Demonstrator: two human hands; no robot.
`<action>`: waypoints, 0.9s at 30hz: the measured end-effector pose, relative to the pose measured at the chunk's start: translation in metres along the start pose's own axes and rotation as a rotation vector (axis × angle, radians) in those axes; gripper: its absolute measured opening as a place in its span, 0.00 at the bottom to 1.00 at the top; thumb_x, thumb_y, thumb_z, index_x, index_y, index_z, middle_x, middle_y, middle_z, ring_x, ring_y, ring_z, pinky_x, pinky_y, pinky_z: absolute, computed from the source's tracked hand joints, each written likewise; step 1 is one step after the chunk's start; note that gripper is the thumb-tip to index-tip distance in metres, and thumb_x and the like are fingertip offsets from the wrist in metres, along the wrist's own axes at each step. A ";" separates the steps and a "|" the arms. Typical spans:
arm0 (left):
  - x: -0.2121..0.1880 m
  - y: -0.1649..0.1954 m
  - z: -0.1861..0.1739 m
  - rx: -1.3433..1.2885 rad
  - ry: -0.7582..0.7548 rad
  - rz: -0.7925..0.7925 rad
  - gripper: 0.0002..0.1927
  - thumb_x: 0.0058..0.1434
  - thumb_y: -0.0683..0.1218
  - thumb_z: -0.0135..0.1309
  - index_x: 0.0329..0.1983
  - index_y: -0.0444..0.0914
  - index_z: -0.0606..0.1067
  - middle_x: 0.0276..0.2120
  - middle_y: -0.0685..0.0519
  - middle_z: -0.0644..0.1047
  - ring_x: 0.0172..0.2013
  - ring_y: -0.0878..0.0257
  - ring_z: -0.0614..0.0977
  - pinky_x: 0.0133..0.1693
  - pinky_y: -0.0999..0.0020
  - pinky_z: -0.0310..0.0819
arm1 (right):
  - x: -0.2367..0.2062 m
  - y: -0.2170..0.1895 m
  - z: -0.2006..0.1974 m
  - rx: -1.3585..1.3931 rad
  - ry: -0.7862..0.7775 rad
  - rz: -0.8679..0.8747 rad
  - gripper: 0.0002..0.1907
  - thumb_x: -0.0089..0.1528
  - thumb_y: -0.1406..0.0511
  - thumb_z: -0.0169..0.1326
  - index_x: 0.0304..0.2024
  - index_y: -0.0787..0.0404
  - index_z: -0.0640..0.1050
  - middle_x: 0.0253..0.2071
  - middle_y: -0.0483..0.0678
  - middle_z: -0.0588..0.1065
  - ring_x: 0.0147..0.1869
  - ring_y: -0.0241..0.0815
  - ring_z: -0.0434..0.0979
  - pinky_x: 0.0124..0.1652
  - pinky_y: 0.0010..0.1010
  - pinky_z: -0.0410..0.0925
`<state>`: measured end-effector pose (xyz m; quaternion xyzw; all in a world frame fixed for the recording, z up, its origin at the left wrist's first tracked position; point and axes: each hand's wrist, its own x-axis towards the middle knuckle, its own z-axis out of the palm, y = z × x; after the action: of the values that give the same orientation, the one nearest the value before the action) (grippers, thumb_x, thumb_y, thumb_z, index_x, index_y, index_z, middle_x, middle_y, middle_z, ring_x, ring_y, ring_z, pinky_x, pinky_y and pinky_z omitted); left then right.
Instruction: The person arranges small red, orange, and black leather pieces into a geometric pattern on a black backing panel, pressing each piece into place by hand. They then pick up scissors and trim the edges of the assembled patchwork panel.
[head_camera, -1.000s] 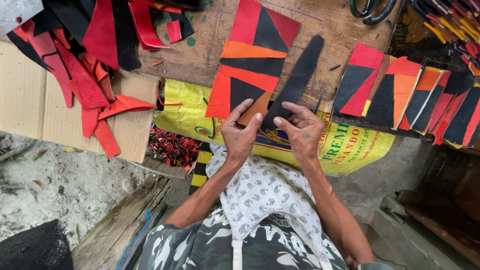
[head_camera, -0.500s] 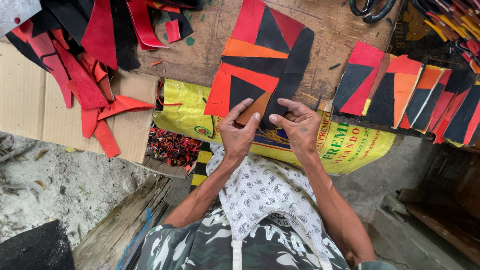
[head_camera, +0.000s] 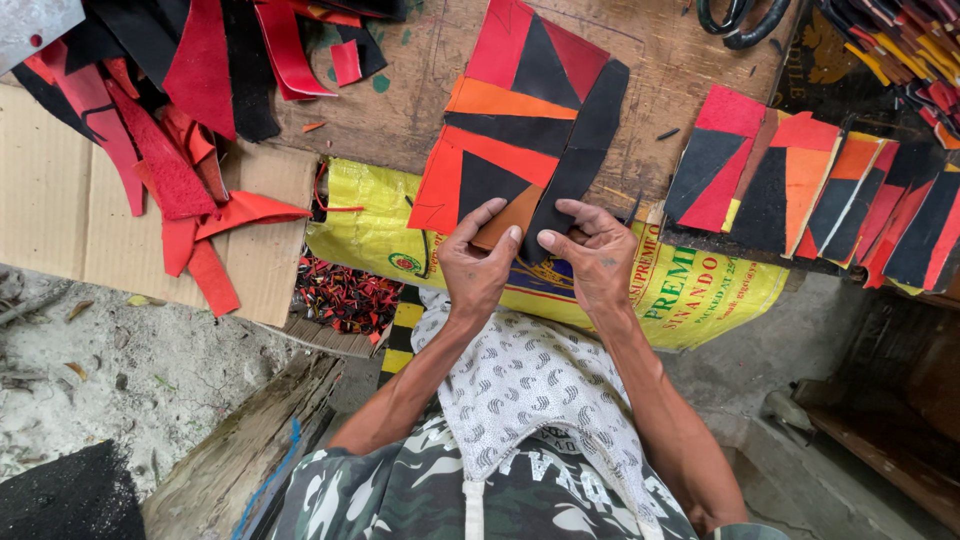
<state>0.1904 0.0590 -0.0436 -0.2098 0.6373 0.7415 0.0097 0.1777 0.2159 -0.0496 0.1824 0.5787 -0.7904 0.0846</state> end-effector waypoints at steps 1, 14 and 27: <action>0.000 0.000 0.000 0.003 0.004 0.004 0.20 0.62 0.38 0.61 0.57 0.28 0.76 0.48 0.45 0.81 0.45 0.64 0.83 0.46 0.73 0.82 | 0.000 0.000 0.000 0.006 -0.002 0.002 0.24 0.53 0.79 0.67 0.51 0.76 0.76 0.46 0.58 0.80 0.45 0.39 0.83 0.47 0.28 0.78; -0.001 -0.002 0.006 0.062 0.041 0.051 0.19 0.60 0.38 0.65 0.54 0.29 0.77 0.47 0.47 0.80 0.44 0.66 0.83 0.44 0.74 0.82 | -0.004 0.000 0.010 -0.070 0.040 -0.048 0.22 0.55 0.79 0.66 0.52 0.76 0.76 0.45 0.57 0.80 0.45 0.37 0.82 0.47 0.25 0.76; -0.006 0.016 0.012 0.043 0.071 0.030 0.24 0.59 0.39 0.64 0.59 0.29 0.75 0.47 0.47 0.80 0.40 0.66 0.83 0.41 0.73 0.81 | 0.019 -0.030 0.005 -0.364 0.017 -0.100 0.22 0.55 0.77 0.68 0.52 0.72 0.80 0.29 0.37 0.71 0.28 0.21 0.62 0.27 0.16 0.57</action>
<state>0.1877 0.0689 -0.0256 -0.2261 0.6562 0.7197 -0.0196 0.1485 0.2222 -0.0288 0.1418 0.7210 -0.6744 0.0719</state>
